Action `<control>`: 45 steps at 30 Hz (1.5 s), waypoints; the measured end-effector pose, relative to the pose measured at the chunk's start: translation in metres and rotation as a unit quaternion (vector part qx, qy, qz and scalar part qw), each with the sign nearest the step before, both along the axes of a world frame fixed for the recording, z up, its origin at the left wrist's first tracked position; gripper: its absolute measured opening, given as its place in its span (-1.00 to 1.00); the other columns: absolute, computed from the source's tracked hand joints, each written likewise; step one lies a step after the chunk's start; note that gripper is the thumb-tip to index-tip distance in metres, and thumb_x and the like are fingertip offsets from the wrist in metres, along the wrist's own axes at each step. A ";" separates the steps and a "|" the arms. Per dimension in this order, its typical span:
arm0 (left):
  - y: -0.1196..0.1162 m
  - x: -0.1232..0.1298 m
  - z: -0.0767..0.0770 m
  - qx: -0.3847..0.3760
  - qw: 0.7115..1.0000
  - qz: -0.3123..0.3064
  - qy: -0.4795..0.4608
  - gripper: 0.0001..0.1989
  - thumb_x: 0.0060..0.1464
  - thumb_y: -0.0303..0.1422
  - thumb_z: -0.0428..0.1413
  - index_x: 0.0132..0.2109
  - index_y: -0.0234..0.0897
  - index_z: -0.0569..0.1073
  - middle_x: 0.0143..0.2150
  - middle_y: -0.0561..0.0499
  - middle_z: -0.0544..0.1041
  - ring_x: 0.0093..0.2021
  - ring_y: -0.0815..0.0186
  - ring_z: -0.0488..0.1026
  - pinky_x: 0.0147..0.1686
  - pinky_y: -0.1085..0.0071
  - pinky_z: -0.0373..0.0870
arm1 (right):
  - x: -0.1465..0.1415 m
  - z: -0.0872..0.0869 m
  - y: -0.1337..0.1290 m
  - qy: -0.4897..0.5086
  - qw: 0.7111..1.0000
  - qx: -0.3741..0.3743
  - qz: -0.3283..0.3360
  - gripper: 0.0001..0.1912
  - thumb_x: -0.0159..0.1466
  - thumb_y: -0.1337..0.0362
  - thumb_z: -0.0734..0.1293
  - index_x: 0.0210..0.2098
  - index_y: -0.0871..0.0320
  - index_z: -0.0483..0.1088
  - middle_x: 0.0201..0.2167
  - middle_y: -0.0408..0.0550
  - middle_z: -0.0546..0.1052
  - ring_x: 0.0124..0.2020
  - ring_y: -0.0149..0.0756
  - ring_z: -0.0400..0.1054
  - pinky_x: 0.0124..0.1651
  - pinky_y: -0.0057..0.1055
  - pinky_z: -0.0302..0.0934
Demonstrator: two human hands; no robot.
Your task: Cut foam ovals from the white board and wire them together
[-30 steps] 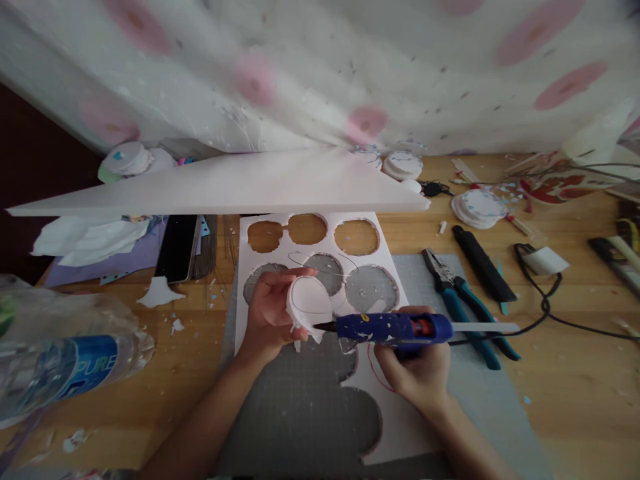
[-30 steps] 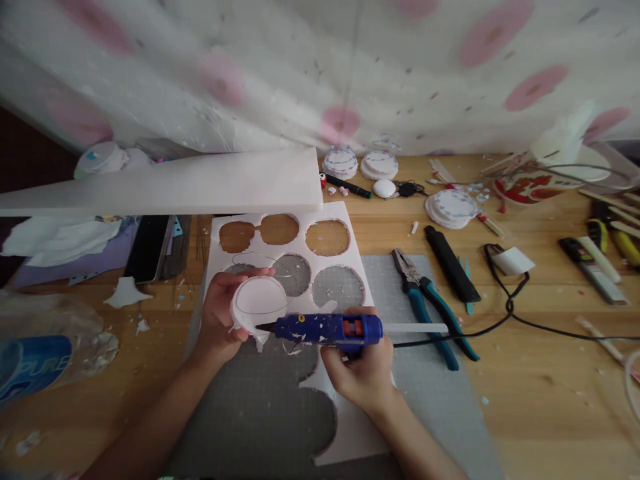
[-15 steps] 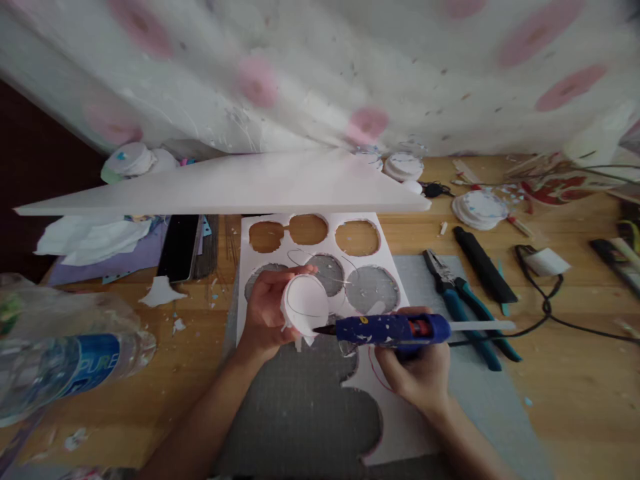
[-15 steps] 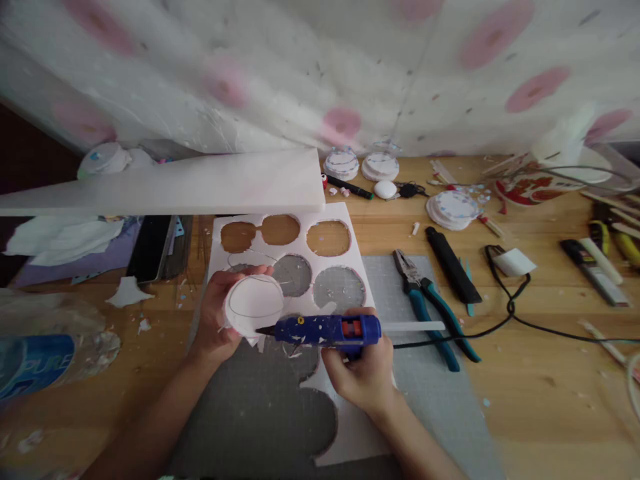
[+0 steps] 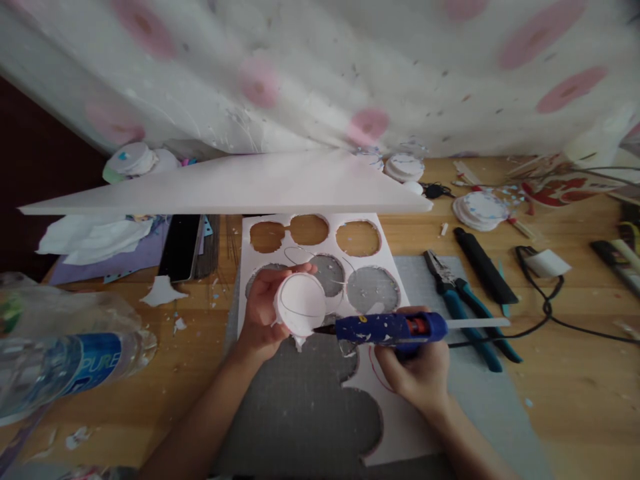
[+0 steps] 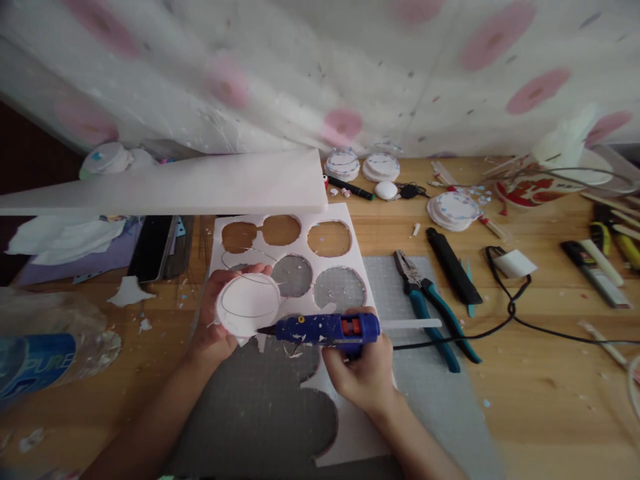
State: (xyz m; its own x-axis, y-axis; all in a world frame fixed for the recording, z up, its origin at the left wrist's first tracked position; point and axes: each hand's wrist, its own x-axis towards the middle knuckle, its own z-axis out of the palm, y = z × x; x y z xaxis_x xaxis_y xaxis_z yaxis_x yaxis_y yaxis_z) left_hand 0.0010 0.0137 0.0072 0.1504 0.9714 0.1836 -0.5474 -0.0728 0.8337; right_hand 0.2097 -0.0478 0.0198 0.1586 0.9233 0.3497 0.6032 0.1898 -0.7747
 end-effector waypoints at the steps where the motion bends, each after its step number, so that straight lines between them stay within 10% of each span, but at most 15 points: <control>1: 0.000 0.000 0.000 0.001 1.000 -0.001 -0.001 -0.42 -0.24 -0.16 0.38 -0.01 -0.11 0.46 0.09 -0.13 0.50 0.21 -0.06 0.32 0.20 -0.05 0.19 | 0.001 -0.001 0.000 -0.003 1.000 -0.002 0.002 -0.77 0.04 0.39 0.28 -0.30 0.08 0.22 -0.73 -0.36 0.29 -0.74 -0.43 0.20 -0.65 -0.52 0.13; 20: 0.000 -0.003 0.005 -0.029 0.999 -0.009 -0.021 -0.44 -0.17 -0.10 0.33 0.01 -0.12 0.45 0.11 -0.15 0.49 0.22 -0.09 0.30 0.16 0.00 0.26 | 0.004 -0.004 -0.002 -0.032 0.999 -0.032 -0.009 -0.84 0.05 0.38 0.28 -0.35 0.10 0.26 -0.75 -0.37 0.28 -0.77 -0.48 0.15 -0.66 -0.55 0.13; 36: 0.003 -0.003 0.000 -0.202 0.973 -0.044 -0.105 -0.55 -0.05 -0.12 0.30 -0.03 -0.21 0.48 0.05 -0.13 0.54 0.14 0.01 0.42 0.00 0.24 0.44 | 0.069 0.010 -0.026 0.261 0.946 -0.142 -0.129 -0.68 0.19 0.04 0.40 -0.26 0.09 0.26 -0.60 -0.24 0.39 -0.66 -0.42 0.26 -0.63 -0.49 0.19; 45: -0.001 0.001 -0.002 -0.202 0.971 -0.069 -0.112 -0.53 -0.07 -0.13 0.32 -0.04 -0.26 0.48 0.02 -0.16 0.56 0.13 0.02 0.43 0.08 0.22 0.37 | 0.007 0.014 -0.032 0.141 0.985 -0.081 -0.057 -0.75 0.27 0.15 0.34 -0.30 0.06 0.14 -0.55 -0.27 0.36 -0.59 -0.44 0.25 -0.54 -0.52 0.17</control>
State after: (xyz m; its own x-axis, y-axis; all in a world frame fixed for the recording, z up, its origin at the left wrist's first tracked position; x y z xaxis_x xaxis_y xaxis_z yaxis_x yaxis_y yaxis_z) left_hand 0.0019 0.0123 0.0056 0.2838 0.9446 -0.1648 -0.6995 0.3215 0.6383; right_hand 0.2162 -0.0795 0.0340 0.3343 0.9339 0.1267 0.3709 -0.0068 -0.9287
